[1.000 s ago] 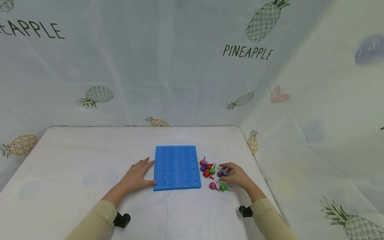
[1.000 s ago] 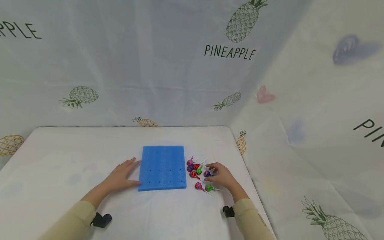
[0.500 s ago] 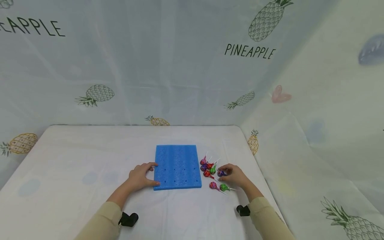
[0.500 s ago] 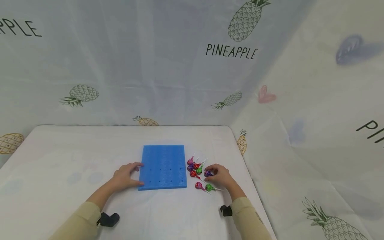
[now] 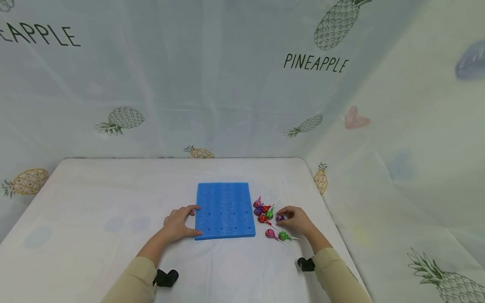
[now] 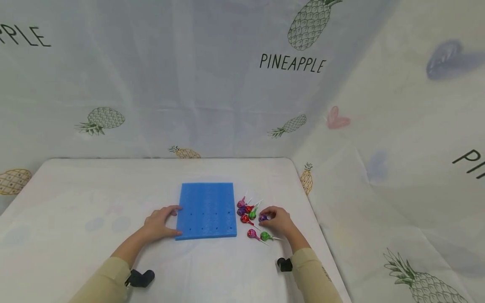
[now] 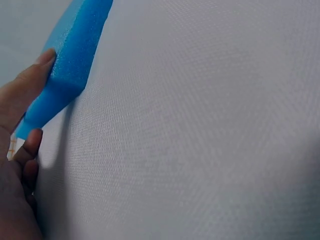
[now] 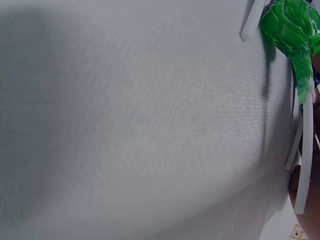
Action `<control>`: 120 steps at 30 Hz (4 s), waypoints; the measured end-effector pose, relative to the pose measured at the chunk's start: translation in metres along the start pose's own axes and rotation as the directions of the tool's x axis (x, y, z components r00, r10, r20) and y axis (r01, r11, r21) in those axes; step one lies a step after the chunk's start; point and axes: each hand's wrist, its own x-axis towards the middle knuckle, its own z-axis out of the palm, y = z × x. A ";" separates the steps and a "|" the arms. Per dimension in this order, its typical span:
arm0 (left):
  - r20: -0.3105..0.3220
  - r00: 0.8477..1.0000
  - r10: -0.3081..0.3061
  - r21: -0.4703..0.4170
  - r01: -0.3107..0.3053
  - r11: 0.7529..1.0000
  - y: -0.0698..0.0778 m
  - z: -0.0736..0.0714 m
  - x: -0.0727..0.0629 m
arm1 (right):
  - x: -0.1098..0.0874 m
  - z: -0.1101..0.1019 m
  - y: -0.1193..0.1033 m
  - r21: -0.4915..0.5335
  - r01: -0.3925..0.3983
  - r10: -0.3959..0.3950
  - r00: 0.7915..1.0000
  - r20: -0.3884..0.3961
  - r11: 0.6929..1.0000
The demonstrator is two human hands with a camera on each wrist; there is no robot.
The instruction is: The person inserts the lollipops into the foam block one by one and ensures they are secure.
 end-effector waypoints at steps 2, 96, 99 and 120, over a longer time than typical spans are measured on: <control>-0.005 1.000 -0.001 -0.010 0.001 1.000 -0.001 0.001 0.000 | 0.000 0.000 -0.001 0.013 -0.008 0.008 1.000 -0.008 1.000; -0.030 0.999 -0.035 0.004 0.035 0.999 0.002 0.005 -0.006 | 0.019 0.129 -0.165 0.699 0.107 -0.121 0.992 -0.030 0.707; -0.037 0.999 -0.027 0.010 0.028 1.000 0.000 0.005 -0.004 | 0.014 0.126 -0.177 0.693 0.114 -0.130 0.991 -0.030 0.712; -0.036 0.999 -0.031 0.002 0.031 1.000 -0.003 0.006 -0.003 | 0.013 0.132 -0.187 0.637 0.133 -0.147 0.989 -0.031 0.759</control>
